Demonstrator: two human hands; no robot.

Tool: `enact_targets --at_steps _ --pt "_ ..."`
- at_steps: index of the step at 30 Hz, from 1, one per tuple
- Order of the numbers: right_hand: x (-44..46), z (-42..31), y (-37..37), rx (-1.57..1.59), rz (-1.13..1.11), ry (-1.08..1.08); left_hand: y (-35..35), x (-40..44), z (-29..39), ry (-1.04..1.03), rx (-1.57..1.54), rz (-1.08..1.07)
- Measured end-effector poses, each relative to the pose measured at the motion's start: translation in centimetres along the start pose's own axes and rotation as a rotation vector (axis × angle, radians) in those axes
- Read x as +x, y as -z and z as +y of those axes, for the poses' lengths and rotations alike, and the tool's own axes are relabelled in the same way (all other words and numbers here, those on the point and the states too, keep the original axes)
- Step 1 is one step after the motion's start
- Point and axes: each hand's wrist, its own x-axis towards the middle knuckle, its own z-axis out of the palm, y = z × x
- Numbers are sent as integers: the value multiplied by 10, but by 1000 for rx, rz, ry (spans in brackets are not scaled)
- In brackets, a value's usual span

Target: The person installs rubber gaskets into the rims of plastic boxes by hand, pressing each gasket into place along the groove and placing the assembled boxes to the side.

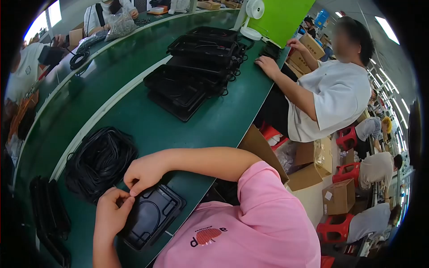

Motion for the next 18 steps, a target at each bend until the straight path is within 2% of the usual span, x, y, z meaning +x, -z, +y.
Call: enact_targets --at_steps 3,5,7,12,18 --pt "1 5 -5 7 40 130 3 0 -3 7 50 -18" --pt "1 9 -4 9 7 196 5 0 -7 -60 96 -15" --pt "0 5 -2 -20 29 189 11 -4 -9 -61 66 -5" --pt "4 -11 3 30 -23 12 20 -20 -25 -27 -51 5" --pt "8 -11 -2 37 -49 21 18 -26 -29 16 -184 1"
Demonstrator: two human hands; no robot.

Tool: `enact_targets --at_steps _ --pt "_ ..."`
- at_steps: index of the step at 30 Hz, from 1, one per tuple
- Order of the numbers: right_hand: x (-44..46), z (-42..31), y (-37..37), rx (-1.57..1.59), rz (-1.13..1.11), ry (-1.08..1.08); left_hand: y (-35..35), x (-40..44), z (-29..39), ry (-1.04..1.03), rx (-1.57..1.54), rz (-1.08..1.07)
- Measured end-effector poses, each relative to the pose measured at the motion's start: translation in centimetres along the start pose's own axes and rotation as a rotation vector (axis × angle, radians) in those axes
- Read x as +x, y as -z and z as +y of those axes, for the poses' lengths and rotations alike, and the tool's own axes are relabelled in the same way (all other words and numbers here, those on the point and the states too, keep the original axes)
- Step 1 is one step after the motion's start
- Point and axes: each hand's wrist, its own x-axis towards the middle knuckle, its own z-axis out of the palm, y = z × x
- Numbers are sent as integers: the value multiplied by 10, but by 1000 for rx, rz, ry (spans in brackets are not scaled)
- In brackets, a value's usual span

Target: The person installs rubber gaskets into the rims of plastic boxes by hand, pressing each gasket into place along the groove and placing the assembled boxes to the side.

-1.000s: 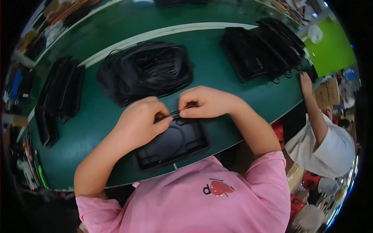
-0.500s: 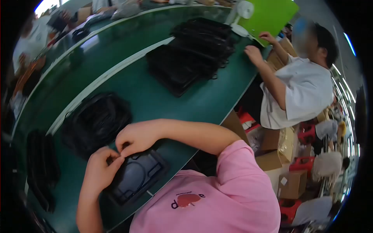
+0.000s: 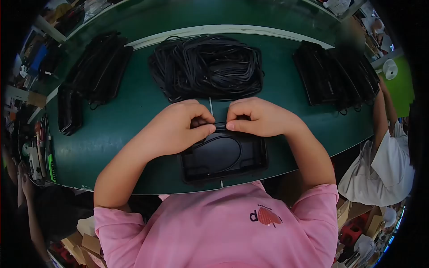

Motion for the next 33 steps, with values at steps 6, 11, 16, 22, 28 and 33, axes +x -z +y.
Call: enact_targets --at_steps 6,11,16,22,28,33 --pt "4 -6 1 26 -24 -52 0 -5 -7 20 -68 3" --pt "11 -10 -2 -14 -26 -39 3 -6 -9 6 -91 5" --pt "14 -12 0 -22 -54 -34 16 -13 -5 106 -144 25" --pt "25 -23 -4 -102 -37 -26 11 -15 -9 93 -89 30" --pt "30 -27 -4 -154 -88 -11 15 -18 -12 93 -74 58" --pt "33 -29 -11 -307 -38 19 13 -19 -15 108 -88 74"
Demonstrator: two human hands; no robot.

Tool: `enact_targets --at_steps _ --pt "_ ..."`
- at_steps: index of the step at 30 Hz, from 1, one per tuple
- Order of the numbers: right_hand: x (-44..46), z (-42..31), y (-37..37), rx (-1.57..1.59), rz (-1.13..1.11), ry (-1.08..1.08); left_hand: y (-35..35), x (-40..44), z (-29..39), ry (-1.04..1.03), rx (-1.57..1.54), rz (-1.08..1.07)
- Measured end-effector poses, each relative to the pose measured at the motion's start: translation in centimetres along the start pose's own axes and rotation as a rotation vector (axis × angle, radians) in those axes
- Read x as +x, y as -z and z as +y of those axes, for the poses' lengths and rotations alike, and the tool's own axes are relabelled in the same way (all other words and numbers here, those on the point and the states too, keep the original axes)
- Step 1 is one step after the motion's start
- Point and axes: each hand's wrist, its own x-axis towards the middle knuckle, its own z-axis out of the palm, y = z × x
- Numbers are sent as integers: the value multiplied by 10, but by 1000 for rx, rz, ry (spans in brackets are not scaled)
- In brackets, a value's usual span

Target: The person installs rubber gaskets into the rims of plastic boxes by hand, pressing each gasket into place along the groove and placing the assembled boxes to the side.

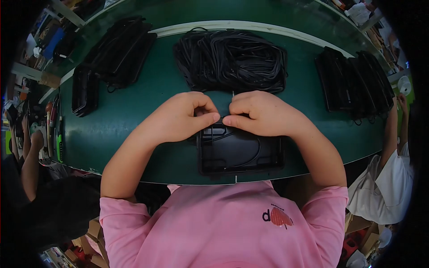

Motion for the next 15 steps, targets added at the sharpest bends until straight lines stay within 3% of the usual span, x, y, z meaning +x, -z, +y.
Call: enact_targets --at_steps 6,10,13,15 --pt "-15 8 -11 -24 300 104 -9 -7 5 -110 173 82" --pt "-44 19 8 162 559 -68 -17 -13 6 -165 317 234" --pt "-67 25 14 208 567 -303 -16 -8 8 -197 305 203" --pt "-77 27 7 246 559 -333 -18 1 12 -145 235 154"
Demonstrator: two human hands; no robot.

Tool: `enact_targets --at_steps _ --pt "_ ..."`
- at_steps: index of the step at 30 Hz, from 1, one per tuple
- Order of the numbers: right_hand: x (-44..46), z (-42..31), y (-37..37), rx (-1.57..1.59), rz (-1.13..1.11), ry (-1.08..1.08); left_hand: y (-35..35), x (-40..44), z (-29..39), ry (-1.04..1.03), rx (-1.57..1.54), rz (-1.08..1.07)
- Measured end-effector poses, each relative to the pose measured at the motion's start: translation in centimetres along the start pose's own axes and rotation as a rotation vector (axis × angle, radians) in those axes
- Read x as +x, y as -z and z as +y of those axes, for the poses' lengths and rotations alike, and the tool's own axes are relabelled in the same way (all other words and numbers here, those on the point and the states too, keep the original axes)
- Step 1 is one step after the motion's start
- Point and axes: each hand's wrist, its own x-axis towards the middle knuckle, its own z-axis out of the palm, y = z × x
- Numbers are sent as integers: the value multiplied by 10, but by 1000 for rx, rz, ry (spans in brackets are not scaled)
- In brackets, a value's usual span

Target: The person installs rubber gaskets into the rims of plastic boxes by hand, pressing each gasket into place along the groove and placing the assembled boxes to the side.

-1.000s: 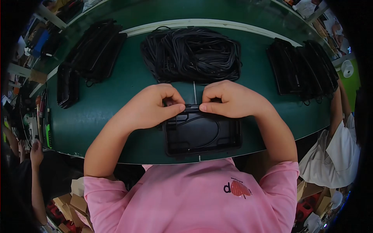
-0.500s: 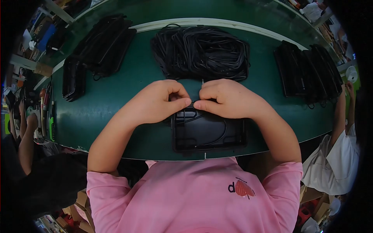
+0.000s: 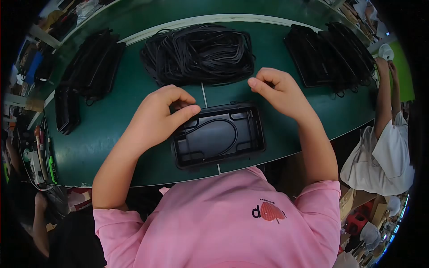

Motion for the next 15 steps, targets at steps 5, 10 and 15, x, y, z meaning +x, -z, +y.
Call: enact_targets --at_steps 5,10,15 --pt "-31 6 -1 -91 24 39 -6 5 -2 119 -128 -48" --pt "-81 17 3 -208 3 521 2 -45 5 -531 343 210" --pt "-106 10 -17 -371 106 550 -3 -89 3 -551 492 114"
